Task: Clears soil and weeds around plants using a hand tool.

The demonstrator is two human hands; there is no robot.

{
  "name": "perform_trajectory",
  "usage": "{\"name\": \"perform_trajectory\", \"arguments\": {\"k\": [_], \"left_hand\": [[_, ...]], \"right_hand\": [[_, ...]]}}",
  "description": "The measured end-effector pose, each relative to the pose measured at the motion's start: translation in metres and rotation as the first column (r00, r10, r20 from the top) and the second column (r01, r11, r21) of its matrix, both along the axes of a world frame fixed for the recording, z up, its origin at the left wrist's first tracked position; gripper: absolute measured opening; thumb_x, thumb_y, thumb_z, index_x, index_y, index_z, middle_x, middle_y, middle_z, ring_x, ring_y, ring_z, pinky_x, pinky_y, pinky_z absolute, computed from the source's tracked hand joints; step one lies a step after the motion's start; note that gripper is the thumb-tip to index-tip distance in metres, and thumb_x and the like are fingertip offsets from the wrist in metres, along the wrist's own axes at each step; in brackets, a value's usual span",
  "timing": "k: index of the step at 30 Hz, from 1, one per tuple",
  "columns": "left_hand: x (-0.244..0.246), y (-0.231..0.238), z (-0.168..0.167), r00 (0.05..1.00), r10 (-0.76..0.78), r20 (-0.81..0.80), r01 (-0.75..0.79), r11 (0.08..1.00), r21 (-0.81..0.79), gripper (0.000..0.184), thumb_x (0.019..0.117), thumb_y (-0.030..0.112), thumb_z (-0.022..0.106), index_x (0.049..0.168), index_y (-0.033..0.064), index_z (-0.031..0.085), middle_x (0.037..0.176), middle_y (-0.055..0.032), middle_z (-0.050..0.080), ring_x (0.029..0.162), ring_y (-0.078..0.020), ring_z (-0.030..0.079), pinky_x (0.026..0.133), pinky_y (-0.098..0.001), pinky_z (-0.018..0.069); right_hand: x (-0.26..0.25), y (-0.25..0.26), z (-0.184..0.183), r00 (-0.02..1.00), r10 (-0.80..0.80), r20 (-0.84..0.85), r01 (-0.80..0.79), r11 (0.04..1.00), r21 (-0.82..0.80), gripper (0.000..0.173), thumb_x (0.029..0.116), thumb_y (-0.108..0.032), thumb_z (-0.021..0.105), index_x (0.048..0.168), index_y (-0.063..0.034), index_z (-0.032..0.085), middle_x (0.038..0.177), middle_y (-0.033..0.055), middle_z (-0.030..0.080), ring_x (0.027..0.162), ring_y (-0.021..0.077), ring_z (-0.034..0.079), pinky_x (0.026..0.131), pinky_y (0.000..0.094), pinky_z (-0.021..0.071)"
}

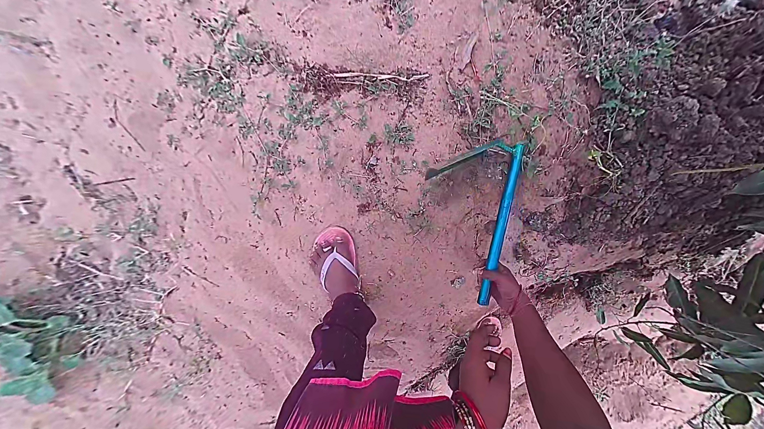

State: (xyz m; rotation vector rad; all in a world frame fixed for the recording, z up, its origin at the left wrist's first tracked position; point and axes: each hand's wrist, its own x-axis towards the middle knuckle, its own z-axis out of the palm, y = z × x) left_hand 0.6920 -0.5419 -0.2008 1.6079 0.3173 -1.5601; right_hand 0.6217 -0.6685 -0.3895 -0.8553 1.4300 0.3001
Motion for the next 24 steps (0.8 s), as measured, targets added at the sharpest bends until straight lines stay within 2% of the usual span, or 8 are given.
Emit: {"name": "perform_trajectory", "arguments": {"k": [3, 6, 8, 10, 12, 16, 18, 24], "left_hand": [[-0.001, 0.0, 0.002, 1.0, 0.009, -0.003, -0.009, 1.0, -0.006, 0.045, 0.1012, 0.004, 0.053, 0.144, -0.0084, 0.044, 0.123, -0.0206, 0.06, 0.087, -0.0148, 0.065, 0.076, -0.0288, 0.0549], [-0.003, -0.002, 0.0, 0.997, 0.046, 0.062, -0.044, 0.999, -0.032, 0.045, 0.0993, 0.001, 0.052, 0.141, -0.0116, 0.045, 0.118, -0.0203, 0.061, 0.087, -0.0133, 0.064, 0.077, -0.0267, 0.0538], [-0.003, -0.006, 0.001, 0.996, 0.066, 0.063, -0.065, 0.998, -0.026, 0.044, 0.0997, 0.001, 0.053, 0.141, -0.0118, 0.044, 0.119, -0.0209, 0.06, 0.088, -0.0135, 0.064, 0.078, -0.0268, 0.0537], [0.001, -0.01, 0.002, 0.996, 0.069, 0.064, -0.068, 0.998, -0.018, 0.044, 0.1001, 0.001, 0.053, 0.142, -0.0113, 0.044, 0.119, -0.0205, 0.06, 0.088, -0.0134, 0.064, 0.078, -0.0265, 0.0534], [0.004, -0.013, 0.004, 0.995, 0.073, 0.068, -0.073, 0.997, -0.013, 0.044, 0.1, 0.001, 0.052, 0.142, -0.0112, 0.045, 0.119, -0.0201, 0.06, 0.087, -0.0132, 0.064, 0.078, -0.0262, 0.0533], [0.007, -0.015, 0.004, 0.994, 0.089, 0.064, -0.088, 0.996, -0.015, 0.045, 0.0998, 0.001, 0.052, 0.143, -0.0108, 0.044, 0.119, -0.0201, 0.06, 0.086, -0.0122, 0.063, 0.076, -0.0255, 0.0532], [0.006, -0.016, 0.004, 0.994, 0.086, 0.06, -0.085, 0.996, -0.016, 0.045, 0.0997, 0.002, 0.052, 0.142, -0.0106, 0.045, 0.118, -0.0193, 0.06, 0.085, -0.0112, 0.063, 0.075, -0.0249, 0.0531], [0.005, -0.015, 0.003, 0.996, 0.069, 0.053, -0.069, 0.998, 0.001, 0.044, 0.1001, 0.003, 0.052, 0.142, -0.0096, 0.045, 0.115, -0.017, 0.061, 0.083, -0.0099, 0.062, 0.073, -0.0238, 0.0526]], "right_hand": [[0.05, -0.014, 0.012, 0.931, -0.34, 0.131, 0.314, 0.931, 0.189, 0.015, 0.1021, 0.001, 0.038, 0.099, -0.0095, 0.048, 0.064, -0.0008, 0.056, 0.052, 0.0112, 0.058, 0.052, 0.0271, 0.053], [0.102, -0.016, 0.029, 0.967, -0.253, 0.031, 0.254, 0.965, -0.064, 0.008, 0.1033, -0.002, 0.05, 0.102, -0.0089, 0.046, 0.06, -0.0035, 0.042, 0.042, 0.0052, 0.042, 0.041, 0.0189, 0.0413], [0.11, -0.023, 0.048, 0.999, 0.029, -0.036, -0.037, 0.965, -0.261, 0.019, 0.1031, -0.008, 0.058, 0.119, -0.0033, 0.05, 0.068, 0.0016, 0.046, 0.049, 0.0079, 0.044, 0.048, 0.0227, 0.0423], [0.11, -0.032, 0.074, 0.954, 0.262, -0.146, -0.3, 0.842, -0.449, 0.031, 0.1022, -0.016, 0.065, 0.126, 0.001, 0.056, 0.076, 0.0103, 0.054, 0.059, 0.0173, 0.048, 0.058, 0.0367, 0.0446], [0.107, -0.046, 0.106, 0.903, 0.327, -0.28, -0.43, 0.681, -0.593, 0.033, 0.101, -0.02, 0.067, 0.125, 0.0003, 0.058, 0.077, 0.0137, 0.06, 0.063, 0.0245, 0.055, 0.063, 0.0463, 0.0471], [0.086, -0.092, 0.142, 0.896, 0.153, -0.417, -0.439, 0.442, -0.782, 0.039, 0.1028, -0.026, 0.063, 0.128, 0.0031, 0.056, 0.082, 0.0168, 0.064, 0.068, 0.0284, 0.062, 0.066, 0.0499, 0.0519], [0.073, -0.12, 0.146, 0.89, 0.049, -0.454, -0.438, 0.375, -0.817, 0.046, 0.1035, -0.026, 0.061, 0.135, 0.005, 0.052, 0.095, 0.0223, 0.067, 0.082, 0.0335, 0.067, 0.078, 0.0543, 0.0534], [0.03, -0.165, 0.1, 0.836, -0.199, -0.512, -0.391, 0.438, -0.809, 0.052, 0.1039, -0.026, 0.059, 0.143, 0.0051, 0.047, 0.115, 0.0273, 0.066, 0.105, 0.0377, 0.065, 0.095, 0.053, 0.0488]]}}
